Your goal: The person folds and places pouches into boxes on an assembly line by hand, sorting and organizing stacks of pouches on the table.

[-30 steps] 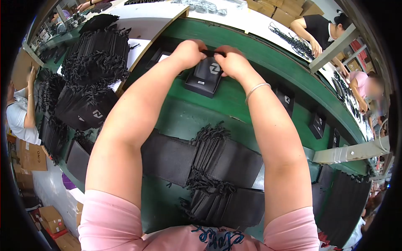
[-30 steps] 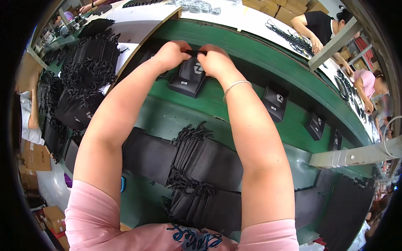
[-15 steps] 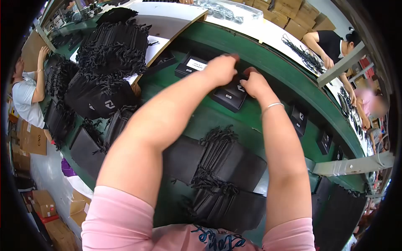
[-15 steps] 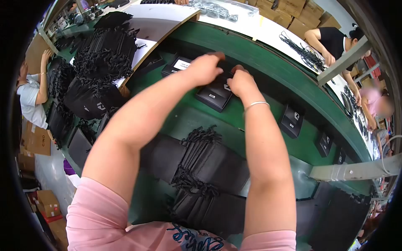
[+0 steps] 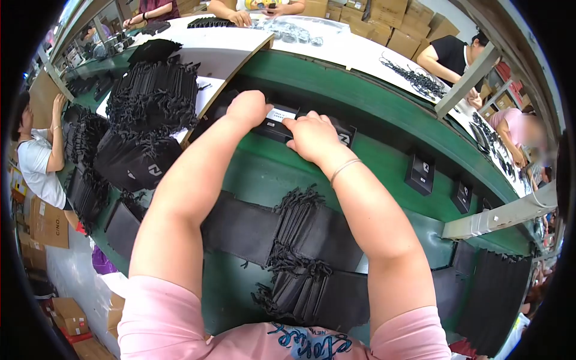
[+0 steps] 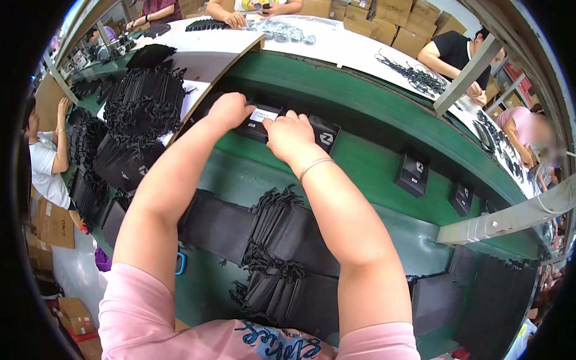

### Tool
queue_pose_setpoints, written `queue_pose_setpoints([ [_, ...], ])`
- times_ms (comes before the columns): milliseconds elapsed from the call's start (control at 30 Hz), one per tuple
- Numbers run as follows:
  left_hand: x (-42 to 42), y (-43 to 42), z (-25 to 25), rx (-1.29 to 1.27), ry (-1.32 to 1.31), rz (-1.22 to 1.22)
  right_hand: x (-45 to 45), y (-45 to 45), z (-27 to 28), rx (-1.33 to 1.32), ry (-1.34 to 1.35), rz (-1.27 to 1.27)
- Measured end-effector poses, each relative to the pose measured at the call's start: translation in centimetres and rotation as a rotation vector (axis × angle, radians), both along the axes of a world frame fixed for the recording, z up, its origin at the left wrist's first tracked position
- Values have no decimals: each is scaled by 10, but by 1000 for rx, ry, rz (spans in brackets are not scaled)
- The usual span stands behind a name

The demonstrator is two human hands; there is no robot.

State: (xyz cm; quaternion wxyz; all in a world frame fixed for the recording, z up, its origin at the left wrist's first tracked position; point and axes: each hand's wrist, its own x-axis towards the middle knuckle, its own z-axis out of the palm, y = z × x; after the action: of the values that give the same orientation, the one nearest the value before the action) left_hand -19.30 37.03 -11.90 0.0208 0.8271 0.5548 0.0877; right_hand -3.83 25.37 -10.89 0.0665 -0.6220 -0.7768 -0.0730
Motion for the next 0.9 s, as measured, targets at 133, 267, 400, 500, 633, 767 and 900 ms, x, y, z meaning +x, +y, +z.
queue_pose_setpoints([
  [133, 12, 0, 10, -91, -3, 30, 11, 8, 8, -172, 112, -28],
  [267, 9, 5, 35, -35, -291, -34, 46, 7, 34, -63, 651, 113],
  [400, 23, -21, 83, -484, -457, 51, 62, -17, 97, -192, 814, -40],
  [500, 40, -34, 108, -647, -502, 23, 78, -37, 115, -143, 863, -97],
  [633, 72, -51, 125, -693, -454, -76, 107, -67, 124, -90, 994, -138],
  [767, 78, -69, 118, -754, -522, -153, 122, -88, 114, -32, 1071, -40],
  [900, 49, -77, 110, -742, -579, -107, 123, -102, 101, 8, 1175, -67],
])
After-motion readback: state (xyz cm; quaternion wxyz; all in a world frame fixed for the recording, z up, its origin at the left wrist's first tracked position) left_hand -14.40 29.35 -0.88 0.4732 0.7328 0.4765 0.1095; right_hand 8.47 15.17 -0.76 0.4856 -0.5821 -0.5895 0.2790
